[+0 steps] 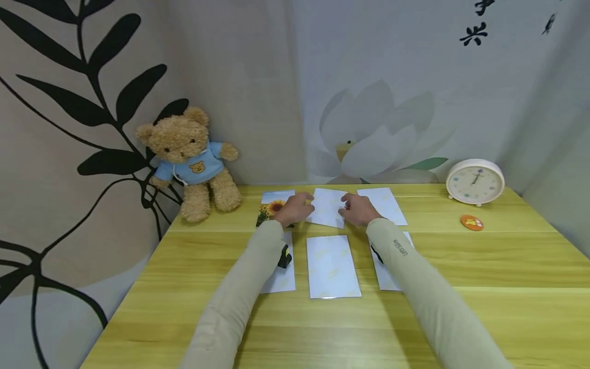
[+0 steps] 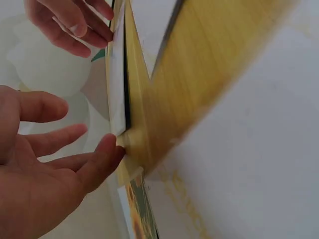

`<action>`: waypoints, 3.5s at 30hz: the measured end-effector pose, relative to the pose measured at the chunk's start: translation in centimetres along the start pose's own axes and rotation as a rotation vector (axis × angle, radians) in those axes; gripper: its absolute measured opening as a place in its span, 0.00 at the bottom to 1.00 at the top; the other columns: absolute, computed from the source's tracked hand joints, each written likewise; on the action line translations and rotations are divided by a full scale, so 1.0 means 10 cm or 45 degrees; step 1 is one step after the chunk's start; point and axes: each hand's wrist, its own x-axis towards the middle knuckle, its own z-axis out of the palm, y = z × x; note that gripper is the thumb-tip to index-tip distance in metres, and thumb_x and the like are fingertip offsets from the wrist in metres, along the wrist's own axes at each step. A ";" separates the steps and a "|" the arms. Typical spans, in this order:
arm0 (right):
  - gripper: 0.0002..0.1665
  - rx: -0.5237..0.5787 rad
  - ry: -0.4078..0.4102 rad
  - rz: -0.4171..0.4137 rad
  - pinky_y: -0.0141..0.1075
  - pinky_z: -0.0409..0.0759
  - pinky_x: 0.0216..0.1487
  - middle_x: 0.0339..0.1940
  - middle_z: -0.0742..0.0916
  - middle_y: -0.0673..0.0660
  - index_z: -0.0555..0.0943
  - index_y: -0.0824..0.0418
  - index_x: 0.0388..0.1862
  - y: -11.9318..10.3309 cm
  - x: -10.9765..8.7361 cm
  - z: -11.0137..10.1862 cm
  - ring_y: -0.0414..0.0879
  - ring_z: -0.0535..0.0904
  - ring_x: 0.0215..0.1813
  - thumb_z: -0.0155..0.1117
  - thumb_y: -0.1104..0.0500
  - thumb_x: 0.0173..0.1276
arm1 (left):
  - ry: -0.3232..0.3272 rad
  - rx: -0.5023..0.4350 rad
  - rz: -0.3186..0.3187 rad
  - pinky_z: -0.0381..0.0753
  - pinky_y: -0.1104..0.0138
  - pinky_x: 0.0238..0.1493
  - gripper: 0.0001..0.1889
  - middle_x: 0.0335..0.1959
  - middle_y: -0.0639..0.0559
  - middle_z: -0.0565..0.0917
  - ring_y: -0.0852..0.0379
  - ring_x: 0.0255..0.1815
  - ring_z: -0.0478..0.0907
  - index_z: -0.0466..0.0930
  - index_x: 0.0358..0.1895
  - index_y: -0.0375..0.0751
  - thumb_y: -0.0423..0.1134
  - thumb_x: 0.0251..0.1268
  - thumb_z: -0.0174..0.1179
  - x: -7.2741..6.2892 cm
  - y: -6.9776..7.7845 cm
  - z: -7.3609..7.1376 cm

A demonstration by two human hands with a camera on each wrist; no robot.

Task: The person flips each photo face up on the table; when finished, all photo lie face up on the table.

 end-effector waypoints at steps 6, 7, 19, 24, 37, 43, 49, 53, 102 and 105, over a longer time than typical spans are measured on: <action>0.31 -0.062 0.006 0.038 0.52 0.78 0.66 0.63 0.82 0.69 0.69 0.66 0.73 -0.03 0.03 0.06 0.61 0.79 0.64 0.56 0.54 0.76 | 0.022 -0.019 0.005 0.78 0.58 0.51 0.25 0.67 0.40 0.76 0.51 0.47 0.80 0.65 0.75 0.39 0.41 0.80 0.46 0.02 0.02 0.04; 0.32 -0.088 0.005 0.036 0.52 0.79 0.66 0.62 0.83 0.68 0.68 0.65 0.74 -0.05 0.03 0.07 0.61 0.80 0.63 0.57 0.53 0.76 | 0.027 -0.044 0.003 0.77 0.56 0.55 0.25 0.69 0.40 0.74 0.48 0.51 0.78 0.65 0.74 0.39 0.41 0.80 0.46 0.01 0.02 0.04; 0.37 -0.137 0.007 0.000 0.56 0.69 0.74 0.71 0.77 0.67 0.58 0.51 0.82 -0.19 0.05 0.08 0.64 0.73 0.72 0.49 0.41 0.80 | 0.157 -0.417 0.021 0.81 0.55 0.60 0.23 0.66 0.40 0.76 0.45 0.62 0.78 0.67 0.73 0.40 0.33 0.79 0.47 0.05 -0.02 0.01; 0.37 -0.090 0.003 0.005 0.58 0.67 0.75 0.75 0.73 0.65 0.55 0.45 0.83 -0.22 0.05 0.06 0.65 0.69 0.75 0.44 0.37 0.80 | 0.241 -0.568 0.093 0.80 0.55 0.64 0.24 0.64 0.38 0.79 0.43 0.63 0.79 0.68 0.71 0.34 0.28 0.74 0.55 0.08 0.00 0.02; 0.35 0.098 -0.039 -0.019 0.56 0.74 0.69 0.62 0.84 0.66 0.53 0.38 0.83 -0.31 0.01 -0.03 0.60 0.80 0.64 0.39 0.36 0.80 | 0.268 -0.886 0.163 0.76 0.55 0.70 0.24 0.65 0.36 0.79 0.43 0.67 0.77 0.73 0.68 0.35 0.27 0.70 0.58 0.14 0.11 0.11; 0.34 0.226 -0.030 -0.053 0.56 0.77 0.65 0.67 0.80 0.66 0.53 0.37 0.82 -0.29 0.00 -0.06 0.61 0.81 0.63 0.42 0.37 0.81 | 0.151 -0.923 0.135 0.74 0.47 0.71 0.23 0.66 0.40 0.78 0.43 0.66 0.77 0.74 0.70 0.52 0.33 0.75 0.57 0.11 0.09 0.09; 0.34 0.600 0.001 -0.088 0.54 0.79 0.66 0.73 0.75 0.64 0.54 0.40 0.82 -0.29 -0.02 -0.11 0.62 0.80 0.65 0.45 0.40 0.81 | -0.034 -0.895 0.084 0.71 0.43 0.72 0.23 0.76 0.45 0.68 0.39 0.74 0.70 0.70 0.67 0.80 0.49 0.75 0.58 0.11 0.06 0.04; 0.34 0.845 0.002 -0.112 0.53 0.76 0.70 0.78 0.69 0.60 0.55 0.43 0.82 -0.27 -0.01 -0.13 0.62 0.76 0.69 0.45 0.43 0.82 | -0.097 -0.861 0.065 0.73 0.41 0.69 0.23 0.79 0.47 0.62 0.35 0.76 0.64 0.67 0.64 0.91 0.55 0.73 0.58 0.11 0.11 0.03; 0.42 0.699 0.127 0.294 0.43 0.86 0.53 0.63 0.82 0.69 0.50 0.64 0.82 0.13 -0.03 -0.14 0.57 0.84 0.56 0.53 0.53 0.77 | 0.104 -0.346 -0.089 0.71 0.49 0.73 0.22 0.71 0.43 0.73 0.44 0.72 0.69 0.74 0.67 0.38 0.46 0.79 0.51 0.09 0.08 -0.02; 0.39 0.504 0.075 0.214 0.49 0.84 0.60 0.67 0.80 0.70 0.55 0.65 0.81 0.20 -0.10 -0.31 0.62 0.81 0.63 0.52 0.51 0.79 | 0.089 -0.433 -0.038 0.70 0.49 0.74 0.24 0.72 0.40 0.72 0.41 0.73 0.69 0.70 0.71 0.37 0.44 0.79 0.50 0.11 0.18 0.05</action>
